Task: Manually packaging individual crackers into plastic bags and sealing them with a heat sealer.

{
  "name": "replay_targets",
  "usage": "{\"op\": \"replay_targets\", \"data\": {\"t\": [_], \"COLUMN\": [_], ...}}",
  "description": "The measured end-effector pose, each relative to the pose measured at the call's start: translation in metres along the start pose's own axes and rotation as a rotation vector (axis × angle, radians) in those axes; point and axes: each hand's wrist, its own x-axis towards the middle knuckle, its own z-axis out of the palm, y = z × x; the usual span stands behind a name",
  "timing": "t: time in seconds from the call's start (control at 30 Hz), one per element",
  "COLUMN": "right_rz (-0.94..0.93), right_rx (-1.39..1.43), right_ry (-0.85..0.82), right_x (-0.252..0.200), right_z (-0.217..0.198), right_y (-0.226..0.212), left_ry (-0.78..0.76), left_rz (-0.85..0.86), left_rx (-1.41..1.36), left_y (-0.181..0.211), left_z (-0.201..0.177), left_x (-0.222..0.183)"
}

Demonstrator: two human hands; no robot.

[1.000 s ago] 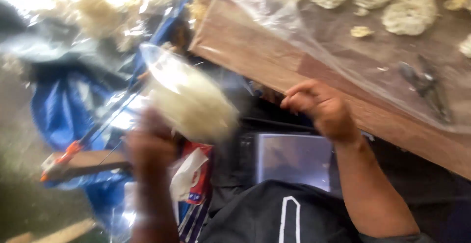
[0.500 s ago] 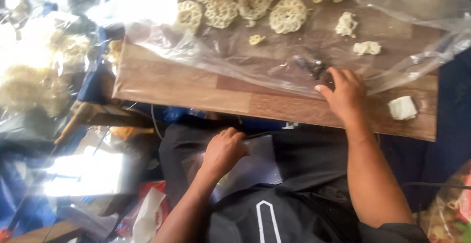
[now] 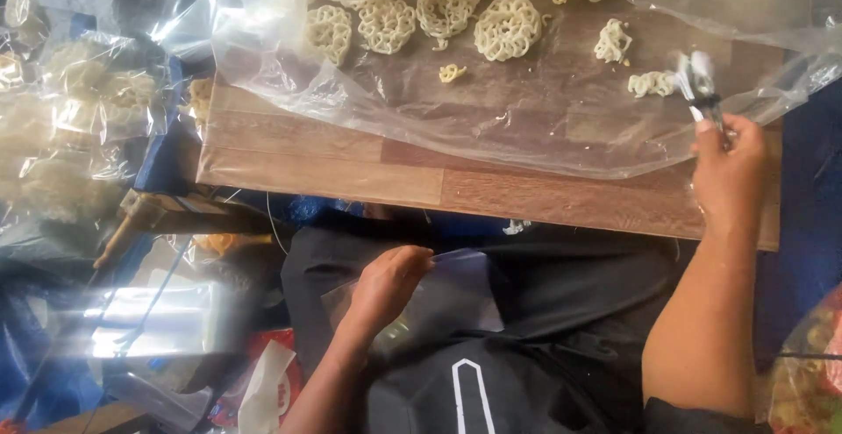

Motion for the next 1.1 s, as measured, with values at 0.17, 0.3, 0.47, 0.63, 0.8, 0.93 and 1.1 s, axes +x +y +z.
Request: {"op": "replay_targets", "data": {"t": [0.17,0.3,0.47,0.63,0.8,0.93,1.1], "right_rz": [0.348,-0.026,-0.401,-0.565,-0.655,-0.727,-0.612], "right_rx": [0.116,-0.296,-0.498,-0.602,-0.65,-0.663,-0.85], "right_ry": [-0.21,-0.324,-0.265,-0.058,-0.005,0.021,-0.159], "right_x": [-0.012,-0.005,0.021,0.04,0.059,0.064,0.075], "right_z": [0.016,0.044,0.106,0.152,0.171,0.166,0.166], "right_y": [-0.064,-0.1,-0.073,-0.073,-0.091,-0.105,-0.107], "left_ry": [0.036,-0.083,-0.132,-0.238,-0.31,-0.351,-0.355], "left_rz": [0.037,0.124,0.174,0.115,0.012,-0.044,-0.089], "left_rx": [-0.108,-0.014,0.051,0.118,0.097,0.062,-0.079], "left_y": [0.011,0.021,0.017,0.022,0.028,0.025,0.023], "left_z": [-0.014,-0.03,-0.033,-0.032,-0.034,-0.036,-0.03], "left_x": [0.008,0.009,-0.002,0.0,0.004,0.005,0.008]}}
